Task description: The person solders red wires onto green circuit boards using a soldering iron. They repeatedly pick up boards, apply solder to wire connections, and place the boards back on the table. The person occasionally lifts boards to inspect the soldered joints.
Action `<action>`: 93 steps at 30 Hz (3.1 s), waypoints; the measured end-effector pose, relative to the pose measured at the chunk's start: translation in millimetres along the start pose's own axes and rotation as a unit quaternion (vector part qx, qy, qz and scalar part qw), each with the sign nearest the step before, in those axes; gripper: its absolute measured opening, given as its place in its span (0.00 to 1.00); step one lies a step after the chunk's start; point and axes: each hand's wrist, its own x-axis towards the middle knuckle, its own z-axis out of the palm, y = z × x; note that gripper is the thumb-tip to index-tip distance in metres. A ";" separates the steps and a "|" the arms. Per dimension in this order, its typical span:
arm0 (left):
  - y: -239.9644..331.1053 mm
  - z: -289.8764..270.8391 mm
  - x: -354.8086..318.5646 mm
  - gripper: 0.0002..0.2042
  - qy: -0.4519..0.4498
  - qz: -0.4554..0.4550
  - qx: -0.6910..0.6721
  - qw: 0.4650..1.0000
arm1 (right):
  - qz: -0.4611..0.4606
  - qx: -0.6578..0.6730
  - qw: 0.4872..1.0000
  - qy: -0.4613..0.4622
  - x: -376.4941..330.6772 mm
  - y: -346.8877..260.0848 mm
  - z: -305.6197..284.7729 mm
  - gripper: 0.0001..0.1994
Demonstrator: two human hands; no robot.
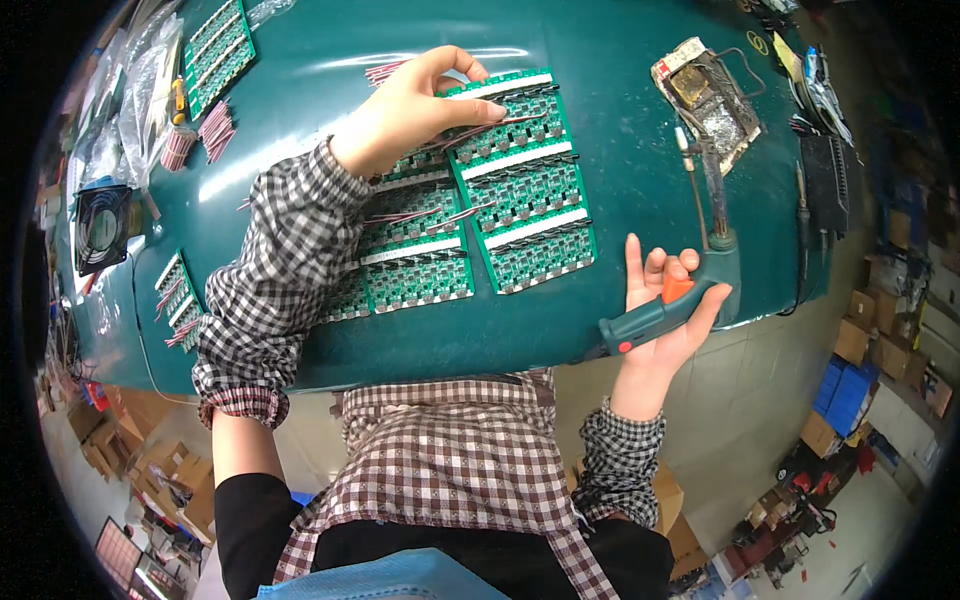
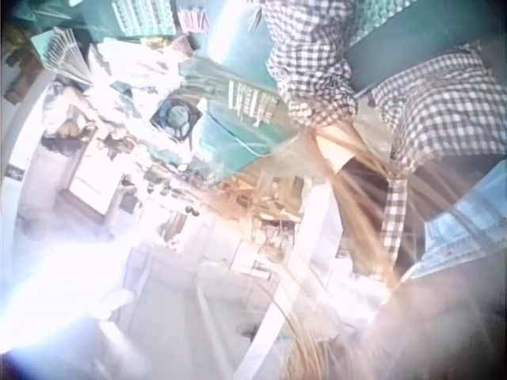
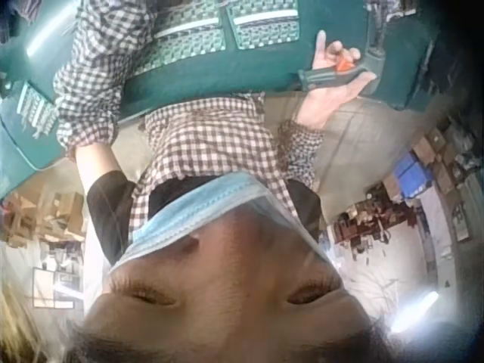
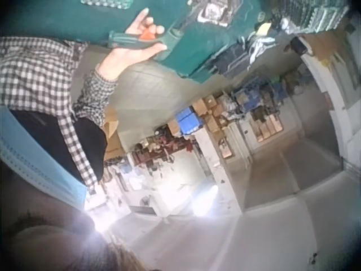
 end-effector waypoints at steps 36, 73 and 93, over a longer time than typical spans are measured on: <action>-3.0 14.5 -36.5 0.10 0.196 0.258 0.368 0.872 | 0.037 -0.136 0.989 -0.051 -21.2 37.3 22.0 0.24; -21.2 54.5 -101.1 0.07 0.215 0.173 0.290 0.917 | 0.055 -0.311 0.947 -0.053 -28.0 35.1 31.0 0.25; -22.5 58.8 -102.5 0.09 0.234 0.148 0.290 0.916 | 0.074 -0.385 0.918 -0.065 -39.0 7.2 31.7 0.26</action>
